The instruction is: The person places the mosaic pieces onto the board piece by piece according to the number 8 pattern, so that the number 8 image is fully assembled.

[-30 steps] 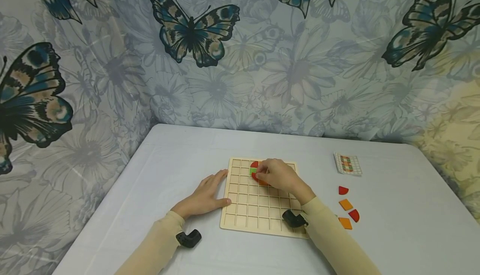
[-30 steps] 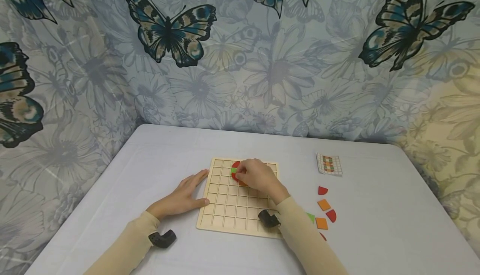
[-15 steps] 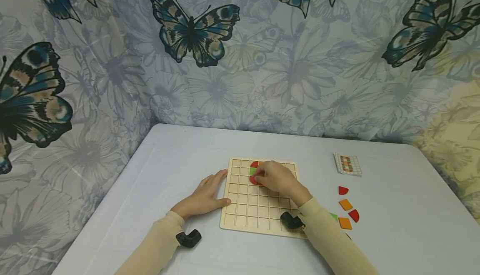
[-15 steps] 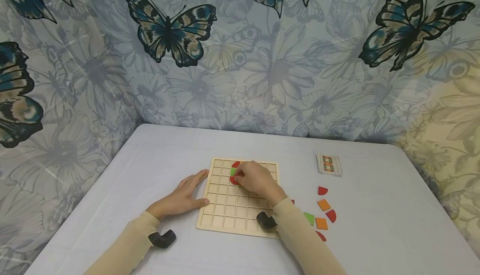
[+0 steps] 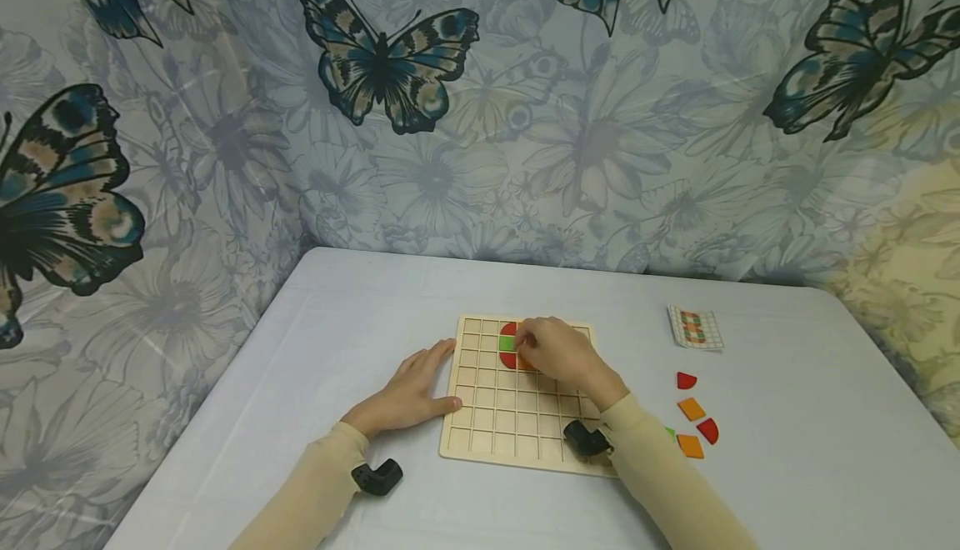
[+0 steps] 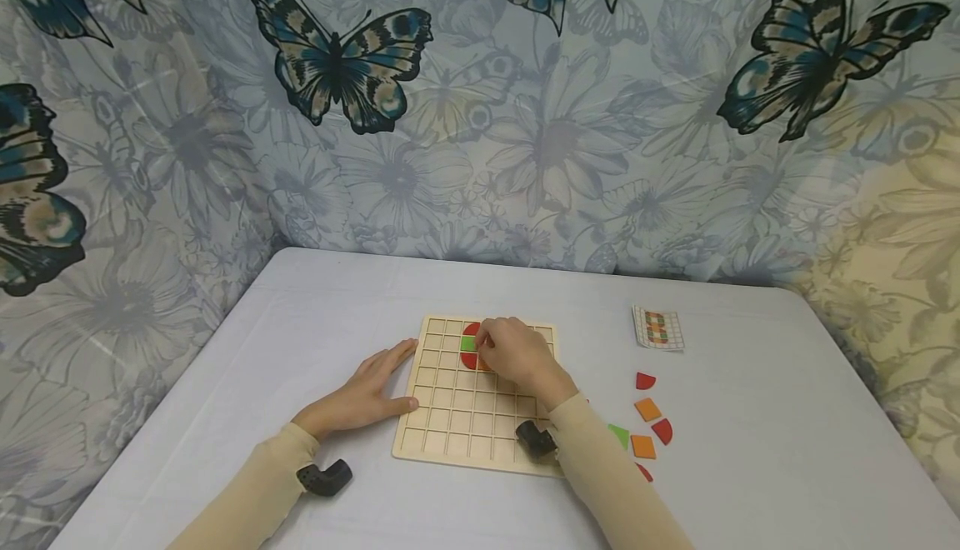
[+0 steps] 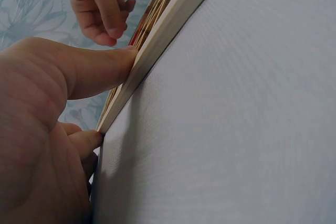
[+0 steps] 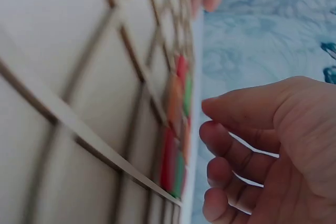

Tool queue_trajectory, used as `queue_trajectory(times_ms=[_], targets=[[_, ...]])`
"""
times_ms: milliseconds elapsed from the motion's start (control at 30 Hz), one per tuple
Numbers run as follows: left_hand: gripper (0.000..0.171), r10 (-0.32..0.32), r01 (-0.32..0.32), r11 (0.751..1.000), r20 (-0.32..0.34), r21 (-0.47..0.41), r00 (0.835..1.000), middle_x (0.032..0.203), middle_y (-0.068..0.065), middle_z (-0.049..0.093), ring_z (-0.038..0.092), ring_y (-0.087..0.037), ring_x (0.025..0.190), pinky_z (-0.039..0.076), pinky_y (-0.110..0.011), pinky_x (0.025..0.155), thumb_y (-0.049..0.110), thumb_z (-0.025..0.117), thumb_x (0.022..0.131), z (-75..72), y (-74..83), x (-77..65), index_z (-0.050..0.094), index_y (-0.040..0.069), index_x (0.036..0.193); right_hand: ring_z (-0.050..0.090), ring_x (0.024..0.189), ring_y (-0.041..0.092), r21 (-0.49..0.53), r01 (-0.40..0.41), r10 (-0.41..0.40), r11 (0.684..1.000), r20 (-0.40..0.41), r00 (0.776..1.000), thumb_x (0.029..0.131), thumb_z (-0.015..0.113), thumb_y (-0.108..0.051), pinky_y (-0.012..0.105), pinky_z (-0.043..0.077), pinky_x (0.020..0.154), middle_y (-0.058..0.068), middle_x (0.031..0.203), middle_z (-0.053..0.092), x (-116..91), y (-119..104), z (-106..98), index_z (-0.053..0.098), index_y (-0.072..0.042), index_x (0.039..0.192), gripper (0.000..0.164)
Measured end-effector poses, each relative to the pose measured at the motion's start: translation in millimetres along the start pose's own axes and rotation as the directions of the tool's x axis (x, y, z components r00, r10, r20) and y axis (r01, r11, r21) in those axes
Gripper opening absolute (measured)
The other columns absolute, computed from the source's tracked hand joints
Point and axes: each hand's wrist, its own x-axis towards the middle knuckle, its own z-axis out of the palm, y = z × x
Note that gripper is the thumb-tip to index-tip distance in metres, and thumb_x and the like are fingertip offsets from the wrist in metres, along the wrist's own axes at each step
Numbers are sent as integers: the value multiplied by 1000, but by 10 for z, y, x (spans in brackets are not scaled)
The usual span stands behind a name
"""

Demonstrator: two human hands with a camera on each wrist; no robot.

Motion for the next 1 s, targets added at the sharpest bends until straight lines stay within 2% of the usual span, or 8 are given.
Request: queue_trajectory(times_ms=[133, 300, 467, 633, 867, 1000], targets=[[96, -1, 1, 1000, 2, -3, 1000, 170, -7, 20, 12, -41, 156, 16, -67, 123, 46, 73, 90, -4, 1, -2, 17, 21, 164, 61, 86, 18, 71, -13, 15, 997, -22, 1000, 100, 63, -19, 36, 53, 74, 5, 104, 73, -47, 68, -168, 73, -11, 110, 16], [96, 0, 0, 1000, 6, -2, 1000, 170, -8, 20, 12, -41, 156, 16, -66, 123, 46, 73, 90, -8, 0, -2, 17, 21, 164, 53, 75, 18, 210, 0, 11, 978, -52, 999, 102, 59, -19, 32, 46, 66, 8, 97, 70, -126, 134, -420, 71, -6, 114, 21], [96, -5, 4, 1000, 8, 5, 1000, 170, -8, 20, 12, -41, 156, 16, -66, 123, 47, 73, 90, -3, -5, 0, 16, 22, 164, 51, 80, 20, 263, 40, -9, 964, -118, 993, 103, 59, -20, 32, 45, 66, 8, 96, 67, -224, 162, -627, 71, -8, 113, 20], [96, -12, 12, 1000, 5, -2, 1000, 170, -7, 20, 12, -41, 156, 16, -67, 123, 45, 73, 90, 3, 9, -5, 17, 21, 164, 53, 81, 21, 243, 42, -9, 969, -134, 991, 104, 58, -24, 31, 45, 65, 7, 98, 68, -343, 199, -787, 71, -11, 116, 22], [95, -22, 23, 1000, 6, -2, 1000, 171, -6, 20, 12, -40, 157, 16, -66, 123, 44, 73, 90, 0, 25, -10, 17, 23, 164, 53, 80, 17, 141, 65, -45, 988, -143, 989, 104, 59, -23, 28, 45, 62, 4, 96, 68, -530, 336, -936, 72, -9, 113, 21], [95, -20, 20, 1000, 9, -4, 1000, 170, -7, 20, 11, -40, 157, 15, -66, 123, 45, 73, 90, -6, 26, -13, 17, 23, 164, 53, 80, 16, 94, 51, -38, 994, -131, 991, 102, 62, -21, 26, 45, 61, 4, 94, 68, -647, 440, -993, 73, -8, 111, 19]])
